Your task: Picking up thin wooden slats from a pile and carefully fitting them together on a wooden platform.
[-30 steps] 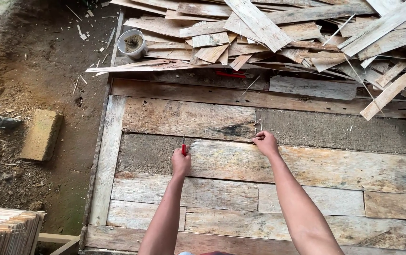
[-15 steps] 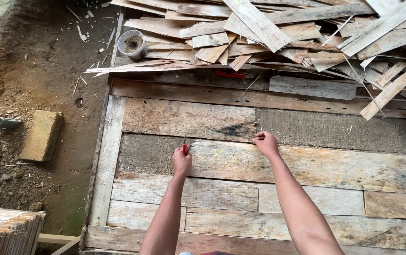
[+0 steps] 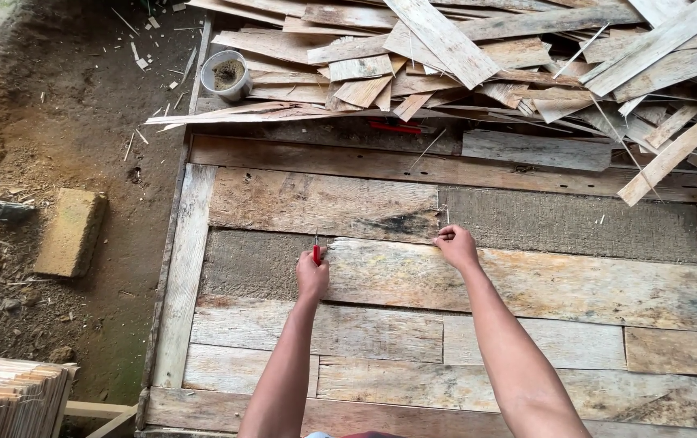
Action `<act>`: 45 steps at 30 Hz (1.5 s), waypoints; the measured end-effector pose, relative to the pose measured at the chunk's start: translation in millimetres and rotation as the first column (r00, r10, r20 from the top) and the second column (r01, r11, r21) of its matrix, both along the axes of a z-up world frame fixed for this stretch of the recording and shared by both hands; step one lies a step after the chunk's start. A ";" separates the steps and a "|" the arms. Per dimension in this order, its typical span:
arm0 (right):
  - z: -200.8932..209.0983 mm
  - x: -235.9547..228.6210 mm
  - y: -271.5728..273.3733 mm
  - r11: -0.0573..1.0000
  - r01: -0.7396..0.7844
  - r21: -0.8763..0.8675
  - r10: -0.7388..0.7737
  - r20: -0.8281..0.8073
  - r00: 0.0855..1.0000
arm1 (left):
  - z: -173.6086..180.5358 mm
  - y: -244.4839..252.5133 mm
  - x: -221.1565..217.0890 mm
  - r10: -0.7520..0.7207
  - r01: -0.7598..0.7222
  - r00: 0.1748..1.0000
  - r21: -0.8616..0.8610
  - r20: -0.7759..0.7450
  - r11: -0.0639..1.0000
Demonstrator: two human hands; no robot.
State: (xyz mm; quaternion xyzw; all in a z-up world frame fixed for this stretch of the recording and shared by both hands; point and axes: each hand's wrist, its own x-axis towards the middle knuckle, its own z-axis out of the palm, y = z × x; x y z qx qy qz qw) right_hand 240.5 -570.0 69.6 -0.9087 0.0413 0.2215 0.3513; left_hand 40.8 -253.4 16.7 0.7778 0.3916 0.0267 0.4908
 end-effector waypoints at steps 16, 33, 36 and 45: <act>6.8 -40.9 0.1 1.000 0.005 0.029 -0.011 0.199 0.980 | 17.1 -8.7 -20.5 -0.131 0.123 0.990 0.144 0.045 0.982; 16.6 -227.4 -65.8 0.985 0.115 -0.132 -0.116 -0.003 0.993 | 147.9 -20.2 -135.2 -0.711 0.800 0.596 0.201 -0.373 0.565; 26.8 -236.5 -62.2 0.969 0.166 -0.183 -0.178 -0.049 0.983 | 134.2 -14.8 -142.7 -0.721 0.821 0.567 0.208 -0.398 0.531; 13.0 -245.4 -67.2 0.950 0.211 -0.228 -0.236 -0.086 0.968 | 127.0 -8.9 -149.2 -0.739 0.833 0.550 0.190 -0.388 0.520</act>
